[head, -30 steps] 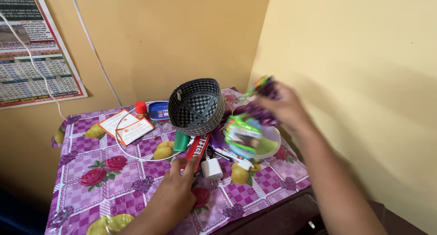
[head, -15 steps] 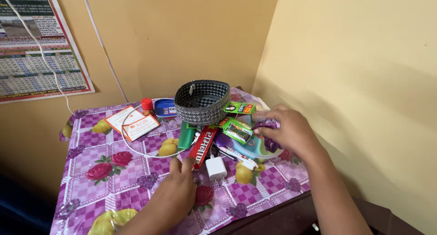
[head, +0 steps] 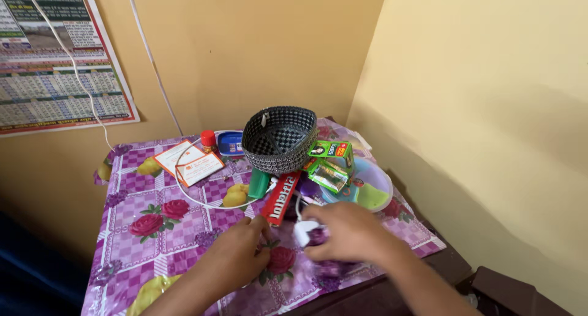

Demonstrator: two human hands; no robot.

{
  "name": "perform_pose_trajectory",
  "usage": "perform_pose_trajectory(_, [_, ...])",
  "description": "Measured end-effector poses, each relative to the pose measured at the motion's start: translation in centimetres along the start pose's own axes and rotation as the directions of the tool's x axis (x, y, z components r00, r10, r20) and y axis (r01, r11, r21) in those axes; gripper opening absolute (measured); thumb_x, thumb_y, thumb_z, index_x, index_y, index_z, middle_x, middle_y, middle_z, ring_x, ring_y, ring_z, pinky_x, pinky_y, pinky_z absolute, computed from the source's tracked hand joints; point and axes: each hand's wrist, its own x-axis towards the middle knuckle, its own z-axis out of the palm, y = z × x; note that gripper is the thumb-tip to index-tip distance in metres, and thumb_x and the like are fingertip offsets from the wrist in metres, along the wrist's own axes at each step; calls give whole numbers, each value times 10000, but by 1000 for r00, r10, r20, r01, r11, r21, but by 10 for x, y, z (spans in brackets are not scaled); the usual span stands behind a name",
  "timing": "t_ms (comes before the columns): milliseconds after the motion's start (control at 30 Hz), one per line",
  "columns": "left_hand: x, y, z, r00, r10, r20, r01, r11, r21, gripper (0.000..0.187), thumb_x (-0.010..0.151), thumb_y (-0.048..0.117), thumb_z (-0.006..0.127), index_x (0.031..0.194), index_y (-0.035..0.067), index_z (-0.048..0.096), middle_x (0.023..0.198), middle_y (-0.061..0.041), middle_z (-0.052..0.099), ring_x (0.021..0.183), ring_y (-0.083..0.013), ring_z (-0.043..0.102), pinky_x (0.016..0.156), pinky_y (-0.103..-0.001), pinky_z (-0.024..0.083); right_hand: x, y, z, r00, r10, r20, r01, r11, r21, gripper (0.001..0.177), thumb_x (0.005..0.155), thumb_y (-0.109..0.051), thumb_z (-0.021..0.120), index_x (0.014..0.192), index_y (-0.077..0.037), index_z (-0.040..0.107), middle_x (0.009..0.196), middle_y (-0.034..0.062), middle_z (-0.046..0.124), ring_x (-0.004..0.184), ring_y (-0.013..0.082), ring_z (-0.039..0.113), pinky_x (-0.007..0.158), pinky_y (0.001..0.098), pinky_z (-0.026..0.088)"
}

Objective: The person retrieves a metal container from the refrigerator, places it on a side table, then returns to the refrigerator to retrieve a green bottle and tomatoes. The person places the tomatoes in a red bowl and the bottle on the side table. Finally, the person organizes items on top of the refrigerator.

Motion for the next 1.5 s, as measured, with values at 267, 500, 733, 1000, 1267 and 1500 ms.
perform_pose_trajectory(267, [-3, 59, -46, 994, -17, 108, 55, 929, -366, 178, 839, 129, 692, 1004, 70, 667, 717, -85, 644, 652, -175, 602, 597, -359, 494, -21, 43, -81, 978, 204, 51, -210, 957, 198, 562, 706, -425, 828, 1239, -272, 735, 985, 46, 801, 915, 174, 741, 835, 337, 552])
perform_pose_trajectory(500, [66, 67, -17, 934, 302, -190, -337, 924, -183, 139, 859, 107, 718, 979, 45, 686, 830, -86, 597, 700, -193, 588, 629, -367, 479, -14, 73, -73, 978, 184, 101, -207, 921, 329, 546, 685, -268, 834, 1223, -261, 737, 1062, 56, 808, 969, 203, 724, 869, 351, 564])
perform_pose_trajectory(733, [128, 28, 41, 932, 204, -299, -307, 884, -352, 256, 884, 115, 693, 1137, 86, 681, 1004, -149, 592, 833, -272, 643, 772, -396, 551, -2, 98, -36, 982, 74, -172, -56, 993, 108, 661, 625, -192, 830, 1268, -292, 712, 1183, 60, 707, 1093, 240, 691, 970, 373, 541])
perform_pose_trajectory(1000, [108, 11, 46, 953, 171, -251, -181, 983, -18, 287, 854, 93, 639, 1124, 138, 726, 1292, -165, 591, 1079, -361, 651, 942, -435, 514, -13, 101, -23, 964, 139, -226, -94, 975, 201, 739, 662, -322, 890, 1366, -353, 670, 1316, 39, 601, 1255, 227, 569, 1031, 393, 465])
perform_pose_trajectory(1267, [46, 9, 25, 955, -155, -252, 200, 966, 162, 648, 916, 459, 661, 1368, 24, 497, 1298, -245, 566, 1197, -450, 565, 970, -546, 486, -26, 82, -26, 912, 25, -410, 63, 978, 200, 548, 688, -305, 876, 1215, -227, 745, 1181, 51, 699, 1146, 225, 655, 984, 379, 496])
perform_pose_trajectory(1500, [16, 42, 39, 974, -82, -212, 118, 980, 161, 773, 859, 505, 677, 1399, 5, 439, 1294, -249, 593, 1146, -435, 597, 903, -577, 478, -29, 31, -10, 897, -27, -441, 165, 946, 278, 237, 769, -202, 820, 1000, -151, 816, 919, 13, 781, 872, 171, 762, 822, 302, 555])
